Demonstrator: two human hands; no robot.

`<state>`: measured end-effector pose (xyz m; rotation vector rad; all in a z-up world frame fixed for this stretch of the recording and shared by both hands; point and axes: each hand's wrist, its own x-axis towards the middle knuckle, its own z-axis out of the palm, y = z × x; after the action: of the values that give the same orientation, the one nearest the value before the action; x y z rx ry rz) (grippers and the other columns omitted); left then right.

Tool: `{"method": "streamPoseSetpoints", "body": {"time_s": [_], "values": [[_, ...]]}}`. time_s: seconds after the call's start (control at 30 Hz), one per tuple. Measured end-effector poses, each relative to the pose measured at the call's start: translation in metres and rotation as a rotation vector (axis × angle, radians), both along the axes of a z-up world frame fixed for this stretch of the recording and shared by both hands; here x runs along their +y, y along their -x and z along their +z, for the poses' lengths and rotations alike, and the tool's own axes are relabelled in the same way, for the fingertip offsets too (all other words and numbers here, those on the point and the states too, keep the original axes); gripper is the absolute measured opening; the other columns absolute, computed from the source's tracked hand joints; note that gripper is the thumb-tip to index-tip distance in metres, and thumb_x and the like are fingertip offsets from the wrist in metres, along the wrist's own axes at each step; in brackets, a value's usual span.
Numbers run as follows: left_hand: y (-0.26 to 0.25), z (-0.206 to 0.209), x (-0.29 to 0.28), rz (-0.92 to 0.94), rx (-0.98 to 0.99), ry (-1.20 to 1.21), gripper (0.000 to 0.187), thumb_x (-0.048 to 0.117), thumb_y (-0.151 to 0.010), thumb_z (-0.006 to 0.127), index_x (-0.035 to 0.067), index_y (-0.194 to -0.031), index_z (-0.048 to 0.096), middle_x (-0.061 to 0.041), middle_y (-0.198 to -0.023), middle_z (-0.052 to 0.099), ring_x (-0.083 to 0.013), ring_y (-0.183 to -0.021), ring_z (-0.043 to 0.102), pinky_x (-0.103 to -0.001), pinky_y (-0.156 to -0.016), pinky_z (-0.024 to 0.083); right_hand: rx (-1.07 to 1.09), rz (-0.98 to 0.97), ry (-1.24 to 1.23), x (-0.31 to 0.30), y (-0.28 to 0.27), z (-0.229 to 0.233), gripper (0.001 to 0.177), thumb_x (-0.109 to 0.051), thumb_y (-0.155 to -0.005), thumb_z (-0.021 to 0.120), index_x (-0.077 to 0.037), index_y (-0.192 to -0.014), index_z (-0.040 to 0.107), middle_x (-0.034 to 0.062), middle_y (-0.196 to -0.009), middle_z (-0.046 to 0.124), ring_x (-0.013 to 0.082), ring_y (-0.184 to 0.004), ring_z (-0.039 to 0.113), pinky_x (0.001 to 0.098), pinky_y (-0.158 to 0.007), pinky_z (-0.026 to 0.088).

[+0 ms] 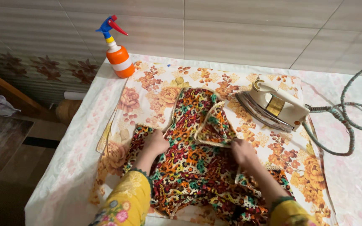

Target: The person plugs in an iron and irons a floral-patterned garment on a table. They repeatedly unfold, smooth, and iron different sections of the garment, then fold it back and continue ironing.

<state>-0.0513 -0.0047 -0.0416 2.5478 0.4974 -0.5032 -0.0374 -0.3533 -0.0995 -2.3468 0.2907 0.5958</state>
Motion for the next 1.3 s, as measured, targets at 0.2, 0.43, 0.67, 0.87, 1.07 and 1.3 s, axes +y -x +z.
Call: {"method": "streamPoseSetpoints", "body": {"time_s": [0.2,0.43,0.67,0.87,1.07,1.3], "values": [[0.018,0.069,-0.004,-0.21,0.478,-0.292,0.053,0.026,-0.084,0.065,0.006,-0.133,0.066,-0.013,-0.135,0.068,-0.0255,-0.128,0.065,-0.038,-0.108,0.052,0.213,0.529,0.436,-0.045,0.003,0.034,0.036,-0.042,-0.101,0.05,-0.011,-0.116,0.06,0.0069,-0.086,0.067,0.0223,-0.083,0.068,0.0408,-0.079,0.056],[0.003,0.062,-0.027,-0.115,0.216,-0.093,0.098,0.031,-0.088,0.071,0.003,-0.161,0.013,-0.019,-0.165,0.022,-0.0332,-0.151,0.028,-0.046,-0.122,0.033,-0.181,0.655,0.333,0.02,0.038,0.118,0.05,-0.035,-0.086,0.072,-0.02,-0.129,0.05,0.009,-0.126,0.055,0.0232,-0.119,0.051,0.0374,-0.108,0.045],[-0.032,0.005,-0.035,-0.032,-0.028,-0.036,0.092,0.056,-0.092,0.066,0.002,-0.154,0.025,-0.022,-0.16,0.029,-0.0371,-0.151,0.029,-0.054,-0.122,0.026,-0.421,0.919,0.21,0.058,0.056,0.117,0.087,-0.026,-0.068,0.09,-0.017,-0.142,0.044,0.0113,-0.136,0.053,0.0316,-0.126,0.049,0.045,-0.109,0.038],[-0.048,0.008,-0.041,0.146,0.002,0.227,0.093,0.055,-0.093,0.062,0.002,-0.158,0.02,-0.028,-0.151,0.037,-0.0419,-0.14,0.041,-0.056,-0.119,0.03,-0.364,0.688,0.184,0.047,0.042,0.089,0.046,-0.01,-0.084,0.07,-0.015,-0.128,0.061,0.0097,-0.114,0.07,0.0308,-0.102,0.069,0.0405,-0.095,0.055],[-0.056,0.014,-0.027,0.428,0.01,0.766,0.079,0.038,-0.091,0.067,-0.001,-0.152,0.036,-0.022,-0.156,0.043,-0.0311,-0.147,0.041,-0.054,-0.123,0.026,-0.527,0.403,-0.032,0.0,0.015,0.085,0.024,-0.009,-0.087,0.066,-0.006,-0.109,0.074,0.0127,-0.108,0.073,0.0292,-0.097,0.07,0.0397,-0.091,0.056],[-0.069,0.018,0.007,0.532,-0.213,0.884,0.06,0.025,-0.089,0.071,0.001,-0.141,0.053,-0.018,-0.147,0.054,-0.0272,-0.141,0.044,-0.048,-0.119,0.029,-0.755,-0.017,0.122,-0.044,-0.006,0.093,0.019,-0.01,-0.094,0.066,0.002,-0.104,0.077,0.0194,-0.11,0.071,0.0312,-0.09,0.067,0.0447,-0.083,0.055]]}}
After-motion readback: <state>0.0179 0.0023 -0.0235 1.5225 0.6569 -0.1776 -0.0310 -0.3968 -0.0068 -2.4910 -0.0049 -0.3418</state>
